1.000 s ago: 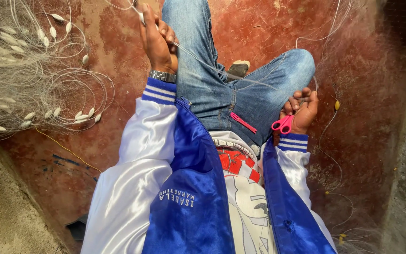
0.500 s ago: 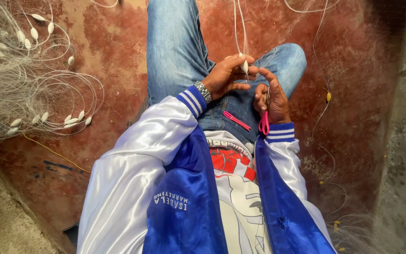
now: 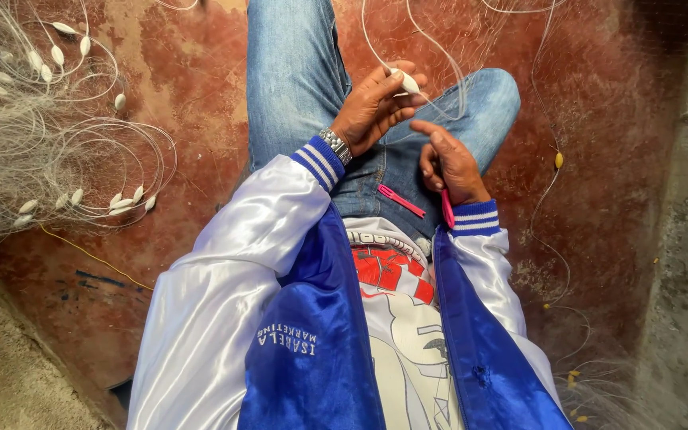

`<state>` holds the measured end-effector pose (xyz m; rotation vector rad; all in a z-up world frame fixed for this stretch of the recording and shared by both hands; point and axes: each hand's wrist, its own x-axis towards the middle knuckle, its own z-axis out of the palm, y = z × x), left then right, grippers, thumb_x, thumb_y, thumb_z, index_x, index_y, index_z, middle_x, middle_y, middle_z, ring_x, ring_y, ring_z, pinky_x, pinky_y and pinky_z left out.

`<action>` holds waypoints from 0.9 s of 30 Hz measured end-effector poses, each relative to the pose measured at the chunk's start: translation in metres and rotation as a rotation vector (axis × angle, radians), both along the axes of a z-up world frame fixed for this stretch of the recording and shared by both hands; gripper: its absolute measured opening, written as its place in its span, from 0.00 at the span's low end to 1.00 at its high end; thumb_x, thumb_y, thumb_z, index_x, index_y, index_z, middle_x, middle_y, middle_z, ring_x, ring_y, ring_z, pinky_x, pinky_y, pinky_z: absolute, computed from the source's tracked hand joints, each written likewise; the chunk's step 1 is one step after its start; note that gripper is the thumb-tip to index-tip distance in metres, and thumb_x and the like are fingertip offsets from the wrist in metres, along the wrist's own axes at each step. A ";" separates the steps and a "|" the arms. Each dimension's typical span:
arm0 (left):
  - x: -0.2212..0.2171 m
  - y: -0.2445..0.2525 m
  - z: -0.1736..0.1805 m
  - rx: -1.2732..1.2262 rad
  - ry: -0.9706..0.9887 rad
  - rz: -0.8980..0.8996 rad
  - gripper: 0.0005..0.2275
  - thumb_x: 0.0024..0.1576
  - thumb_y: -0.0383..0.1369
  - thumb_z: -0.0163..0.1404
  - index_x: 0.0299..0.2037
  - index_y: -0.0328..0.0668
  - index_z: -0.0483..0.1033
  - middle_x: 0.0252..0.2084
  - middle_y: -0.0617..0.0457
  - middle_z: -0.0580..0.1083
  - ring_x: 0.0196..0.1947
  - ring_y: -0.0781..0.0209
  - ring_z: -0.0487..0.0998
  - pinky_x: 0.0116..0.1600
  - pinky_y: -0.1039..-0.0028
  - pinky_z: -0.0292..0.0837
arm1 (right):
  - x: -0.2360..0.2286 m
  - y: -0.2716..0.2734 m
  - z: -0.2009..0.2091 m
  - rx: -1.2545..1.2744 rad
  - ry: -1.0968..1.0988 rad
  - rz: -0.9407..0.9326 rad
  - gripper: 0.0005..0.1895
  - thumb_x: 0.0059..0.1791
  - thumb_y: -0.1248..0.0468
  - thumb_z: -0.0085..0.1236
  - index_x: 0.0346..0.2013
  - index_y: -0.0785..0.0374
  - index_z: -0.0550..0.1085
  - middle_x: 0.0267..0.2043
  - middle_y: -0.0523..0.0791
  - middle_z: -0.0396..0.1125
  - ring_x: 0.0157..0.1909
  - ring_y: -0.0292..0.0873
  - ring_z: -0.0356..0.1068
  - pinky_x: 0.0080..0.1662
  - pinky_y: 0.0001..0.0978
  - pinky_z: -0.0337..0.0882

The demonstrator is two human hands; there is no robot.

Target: Assembling a fishing net by threading floats onto the line and securing them to the mesh.

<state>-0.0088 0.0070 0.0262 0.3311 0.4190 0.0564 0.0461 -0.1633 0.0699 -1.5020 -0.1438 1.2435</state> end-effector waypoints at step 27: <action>0.007 0.003 -0.001 0.155 0.367 -0.018 0.15 0.45 0.47 0.46 0.31 0.47 0.60 0.31 0.37 0.74 0.11 0.75 0.59 0.16 0.84 0.54 | 0.011 -0.044 -0.036 0.749 0.371 -0.394 0.12 0.51 0.53 0.39 0.34 0.57 0.64 0.19 0.40 0.49 0.12 0.31 0.42 0.17 0.19 0.44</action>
